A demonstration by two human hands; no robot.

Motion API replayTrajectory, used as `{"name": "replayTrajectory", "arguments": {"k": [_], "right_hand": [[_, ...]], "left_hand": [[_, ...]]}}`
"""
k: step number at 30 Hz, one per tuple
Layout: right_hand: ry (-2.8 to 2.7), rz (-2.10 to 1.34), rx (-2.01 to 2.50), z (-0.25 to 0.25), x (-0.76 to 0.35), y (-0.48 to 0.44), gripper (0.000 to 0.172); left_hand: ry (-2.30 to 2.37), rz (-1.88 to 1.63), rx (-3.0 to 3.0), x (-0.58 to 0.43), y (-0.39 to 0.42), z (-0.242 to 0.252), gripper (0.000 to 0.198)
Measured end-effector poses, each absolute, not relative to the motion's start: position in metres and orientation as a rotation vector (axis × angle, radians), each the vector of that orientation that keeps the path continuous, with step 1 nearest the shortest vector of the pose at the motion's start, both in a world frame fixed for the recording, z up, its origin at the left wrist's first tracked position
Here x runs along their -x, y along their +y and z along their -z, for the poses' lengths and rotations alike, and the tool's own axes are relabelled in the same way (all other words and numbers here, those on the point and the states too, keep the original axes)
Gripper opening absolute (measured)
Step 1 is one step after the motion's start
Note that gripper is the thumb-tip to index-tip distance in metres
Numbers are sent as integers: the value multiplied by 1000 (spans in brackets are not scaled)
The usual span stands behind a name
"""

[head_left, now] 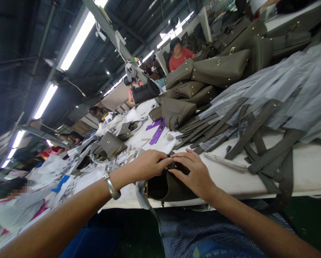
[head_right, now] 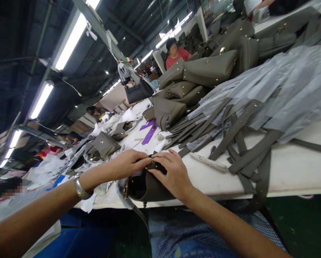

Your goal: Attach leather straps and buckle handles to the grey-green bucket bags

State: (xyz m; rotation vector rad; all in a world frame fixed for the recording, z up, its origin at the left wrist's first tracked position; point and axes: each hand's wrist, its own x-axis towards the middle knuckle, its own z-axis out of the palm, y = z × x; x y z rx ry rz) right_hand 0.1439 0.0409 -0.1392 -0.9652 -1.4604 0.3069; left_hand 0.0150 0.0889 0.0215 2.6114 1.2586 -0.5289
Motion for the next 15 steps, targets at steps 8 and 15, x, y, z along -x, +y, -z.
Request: {"name": "replayTrajectory", "arguments": {"k": [8, 15], "right_hand": [[-1397, -374, 953, 136, -136, 39, 19], [-1426, -466, 999, 141, -151, 34, 32]], "left_hand": [[1295, 450, -2719, -23, 82, -12, 35], [1407, 278, -2709, -12, 75, -5, 25]]}}
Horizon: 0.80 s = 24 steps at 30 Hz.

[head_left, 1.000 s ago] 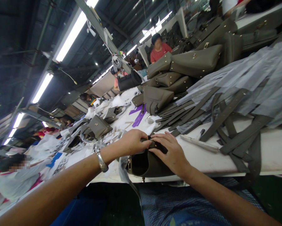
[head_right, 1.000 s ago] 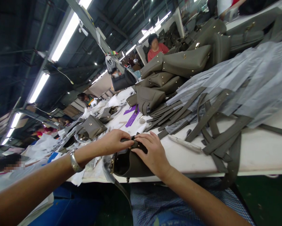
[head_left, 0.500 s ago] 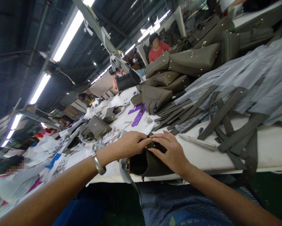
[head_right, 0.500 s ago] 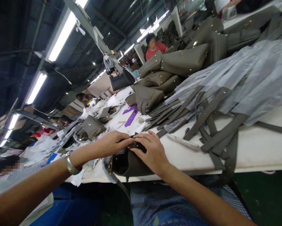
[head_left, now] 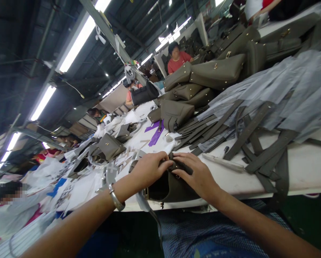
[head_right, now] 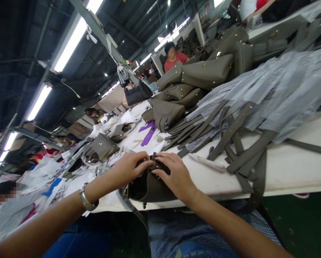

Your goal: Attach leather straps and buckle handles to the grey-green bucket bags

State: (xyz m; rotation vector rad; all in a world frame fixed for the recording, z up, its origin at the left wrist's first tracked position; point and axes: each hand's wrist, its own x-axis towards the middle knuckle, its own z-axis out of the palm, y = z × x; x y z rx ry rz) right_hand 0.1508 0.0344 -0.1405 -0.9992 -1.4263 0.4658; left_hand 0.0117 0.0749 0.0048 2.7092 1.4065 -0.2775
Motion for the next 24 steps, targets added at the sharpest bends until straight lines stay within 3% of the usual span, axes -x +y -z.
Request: {"name": "replayTrajectory", "arguments": {"k": [4, 8, 13, 19, 24], "right_hand": [[-1387, -555, 934, 137, -156, 26, 21], [-1369, -706, 929, 133, -162, 25, 16], [-1346, -909, 942, 132, -170, 34, 9], [-1486, -826, 1017, 121, -175, 41, 6], [-1535, -1076, 985, 106, -184, 49, 18]], "left_hand": [[1234, 81, -2666, -1, 67, 7, 48], [1094, 11, -2710, 7, 64, 18, 36], [1124, -13, -2808, 11, 61, 21, 37], [1151, 37, -2977, 10, 58, 22, 33], [1155, 30, -3027, 8, 58, 21, 31]]}}
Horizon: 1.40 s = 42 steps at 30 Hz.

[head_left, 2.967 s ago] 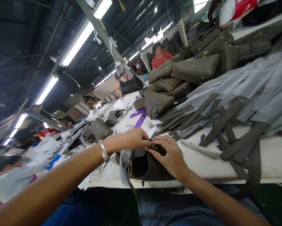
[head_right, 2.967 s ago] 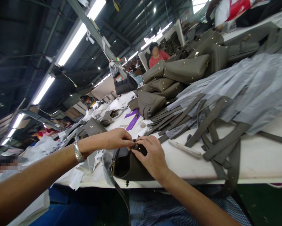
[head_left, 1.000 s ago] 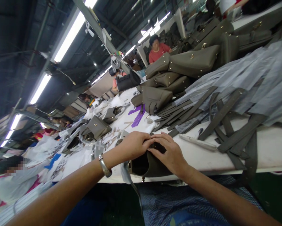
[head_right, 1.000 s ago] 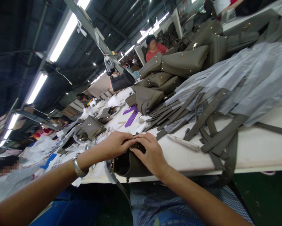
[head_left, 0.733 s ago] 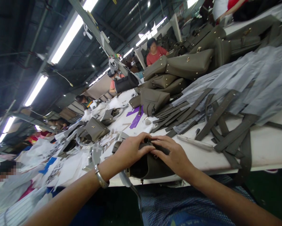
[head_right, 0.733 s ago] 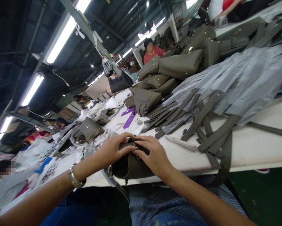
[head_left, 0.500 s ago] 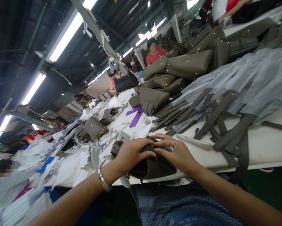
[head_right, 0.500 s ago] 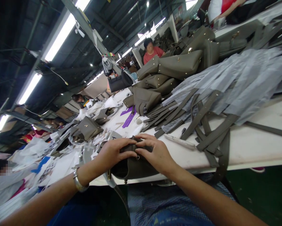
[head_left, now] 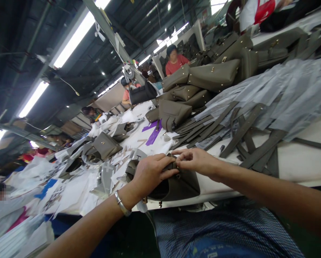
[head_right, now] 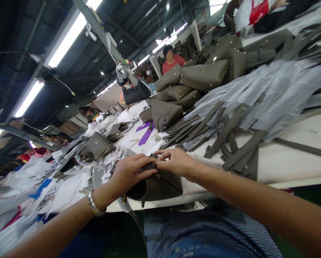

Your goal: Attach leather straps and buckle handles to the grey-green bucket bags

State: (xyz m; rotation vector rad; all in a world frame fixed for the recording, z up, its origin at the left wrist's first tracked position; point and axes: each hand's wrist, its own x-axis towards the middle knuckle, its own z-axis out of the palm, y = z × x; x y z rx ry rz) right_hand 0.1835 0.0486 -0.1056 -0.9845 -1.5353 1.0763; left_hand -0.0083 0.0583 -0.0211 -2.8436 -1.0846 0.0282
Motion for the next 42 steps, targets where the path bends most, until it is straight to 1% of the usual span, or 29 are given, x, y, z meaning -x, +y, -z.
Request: {"name": "replayTrajectory", "arguments": {"k": [3, 5, 7, 10, 16, 19, 21, 26, 29, 32, 34, 36, 39, 40, 42], "right_hand": [[-1578, -1214, 968, 99, -190, 51, 23], [-1618, -1181, 978, 100, -194, 51, 22], [-1645, -1081, 1016, 106, -196, 49, 15], [-1669, -929, 1144, 125, -202, 45, 9], [-1705, -692, 1327, 182, -231, 32, 11], [-1714, -676, 1404, 203, -247, 23, 8], [-1770, -718, 1435, 207, -253, 19, 7], [-1879, -753, 1517, 193, -251, 13, 8], [-1939, -706, 1614, 186, -248, 13, 9], [-1989, -640, 1741, 190, -250, 13, 10], [-1996, -602, 1745, 192, -250, 12, 11], [-1965, -523, 1629, 189, -246, 11, 17], [-1867, -450, 1313, 172, -229, 12, 29], [-1826, -481, 1229, 164, -221, 12, 30], [-1751, -603, 1126, 151, -205, 15, 26]], "left_hand": [[-1079, 4, 2887, 7, 58, 22, 32], [-1069, 21, 2911, 6, 59, 23, 32], [-1083, 41, 2925, 7, 60, 24, 32], [-1150, 100, 2950, 11, 62, 26, 31], [-1232, 156, 2977, 16, 65, 28, 29], [-1237, 161, 2991, 17, 65, 29, 29], [-1234, 170, 2998, 17, 64, 30, 29], [-1236, 181, 2995, 15, 60, 29, 28], [-1265, 166, 2982, 14, 57, 27, 27], [-1314, 159, 2970, 15, 55, 26, 26], [-1355, 179, 2973, 16, 53, 26, 26], [-1399, 210, 2974, 16, 51, 26, 26], [-1517, 211, 2913, 14, 48, 25, 29], [-1583, 189, 2877, 13, 47, 24, 33], [-1733, 139, 2818, 9, 47, 21, 42]]}}
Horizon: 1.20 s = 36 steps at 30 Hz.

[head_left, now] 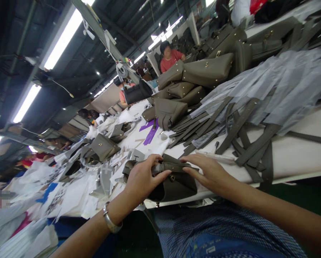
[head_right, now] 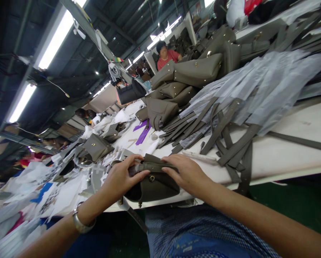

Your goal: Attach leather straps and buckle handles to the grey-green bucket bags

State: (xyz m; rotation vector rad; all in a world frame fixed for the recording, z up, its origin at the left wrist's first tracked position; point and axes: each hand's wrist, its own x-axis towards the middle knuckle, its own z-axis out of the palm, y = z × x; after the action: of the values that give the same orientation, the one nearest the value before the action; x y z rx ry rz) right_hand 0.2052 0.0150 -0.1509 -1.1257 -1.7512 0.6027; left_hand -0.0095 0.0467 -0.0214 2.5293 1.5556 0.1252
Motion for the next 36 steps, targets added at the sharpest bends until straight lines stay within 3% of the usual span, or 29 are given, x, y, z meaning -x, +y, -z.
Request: {"name": "replayTrajectory", "arguments": {"k": [4, 10, 24, 32, 36], "right_hand": [[-1583, -893, 1085, 137, -186, 20, 9], [-1353, -1293, 987, 136, -176, 24, 14], [-1119, -1391, 982, 133, -154, 15, 19], [-1340, -997, 1032, 132, -154, 6, 9], [-1265, -1083, 1026, 138, -153, 4, 14]], "left_hand": [[1559, -94, -2369, 5, 47, 17, 42], [1525, -120, -2219, 4, 45, 14, 35], [1403, -224, -1962, 7, 43, 20, 35], [1376, -172, -1943, 3, 42, 19, 40], [1417, -181, -1900, 2, 43, 22, 42]]}}
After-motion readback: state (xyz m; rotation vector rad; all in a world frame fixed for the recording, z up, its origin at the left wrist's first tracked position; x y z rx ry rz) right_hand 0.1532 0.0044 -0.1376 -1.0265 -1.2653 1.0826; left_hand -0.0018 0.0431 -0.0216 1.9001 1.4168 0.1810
